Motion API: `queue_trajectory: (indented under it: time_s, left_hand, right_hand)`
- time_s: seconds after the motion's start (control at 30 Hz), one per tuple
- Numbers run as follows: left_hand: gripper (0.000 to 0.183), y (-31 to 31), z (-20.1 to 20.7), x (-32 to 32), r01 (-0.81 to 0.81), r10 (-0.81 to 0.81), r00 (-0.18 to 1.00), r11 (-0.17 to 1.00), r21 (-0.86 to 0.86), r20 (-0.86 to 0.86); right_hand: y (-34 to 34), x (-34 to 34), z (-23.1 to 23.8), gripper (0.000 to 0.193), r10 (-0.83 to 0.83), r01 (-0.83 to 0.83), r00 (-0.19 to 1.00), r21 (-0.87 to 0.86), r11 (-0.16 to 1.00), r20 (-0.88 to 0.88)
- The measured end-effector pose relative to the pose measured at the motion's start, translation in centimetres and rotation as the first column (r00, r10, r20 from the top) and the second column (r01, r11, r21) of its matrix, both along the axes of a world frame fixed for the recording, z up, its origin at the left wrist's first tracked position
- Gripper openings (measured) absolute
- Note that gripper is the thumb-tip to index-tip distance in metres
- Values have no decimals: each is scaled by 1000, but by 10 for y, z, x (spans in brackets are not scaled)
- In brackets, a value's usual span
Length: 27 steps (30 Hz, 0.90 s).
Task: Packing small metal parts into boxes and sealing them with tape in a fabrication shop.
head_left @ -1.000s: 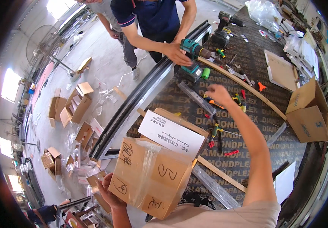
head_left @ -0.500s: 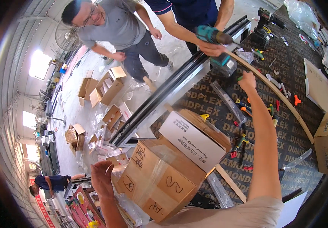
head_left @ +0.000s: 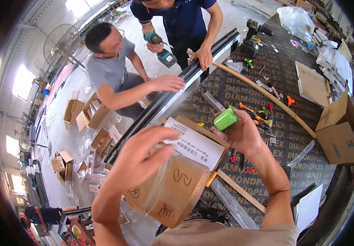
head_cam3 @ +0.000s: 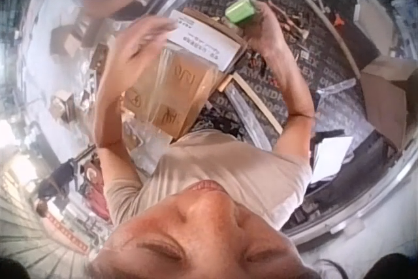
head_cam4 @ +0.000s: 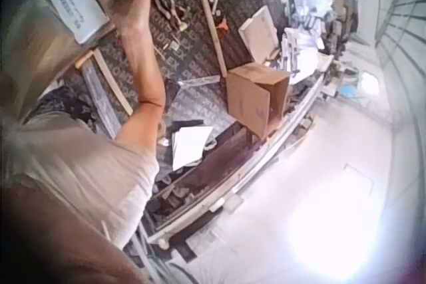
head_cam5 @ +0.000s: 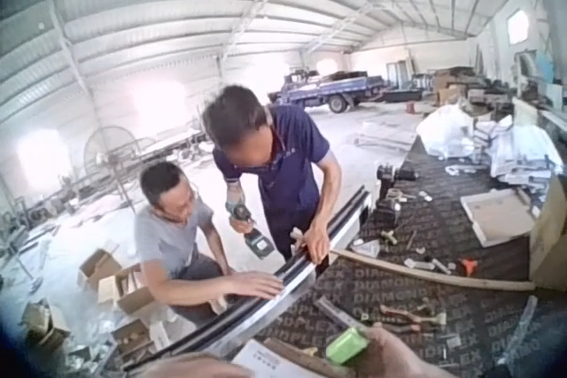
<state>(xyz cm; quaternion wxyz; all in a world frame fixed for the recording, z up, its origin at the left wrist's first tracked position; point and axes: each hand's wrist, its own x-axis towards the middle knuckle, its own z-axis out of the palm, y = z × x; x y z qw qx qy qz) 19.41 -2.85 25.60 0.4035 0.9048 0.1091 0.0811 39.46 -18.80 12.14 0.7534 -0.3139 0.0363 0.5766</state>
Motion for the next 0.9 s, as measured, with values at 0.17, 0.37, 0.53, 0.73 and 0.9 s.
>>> queue_trajectory:
  time_s: [0.17, 0.37, 0.53, 0.73, 0.9]
  left_hand:
    - [29, -24, -12, 35, 247, -245, 969, 952, 179, -30]
    - [32, -34, -23, 51, 202, -284, 946, 895, 397, 159]
    - [28, -23, -13, 13, 207, -228, 973, 939, 276, 47]
    - [27, -18, -52, 7, 374, -374, 927, 917, 140, -24]
    - [29, -10, -63, -12, 350, -356, 934, 899, 263, -27]
  right_hand:
    - [-9, -48, 24, 38, -15, 15, 1000, 25, 1000, 7]
    - [-34, -68, 4, 34, -352, 336, 920, 114, 935, 171]
    - [-103, -66, -105, 49, 53, 861, 336, -329, 389, 941]
    - [-174, -131, -173, 51, 374, 794, 491, -581, 179, 787]
    - [-242, -170, -163, 37, 623, 944, 321, -294, -150, 713]
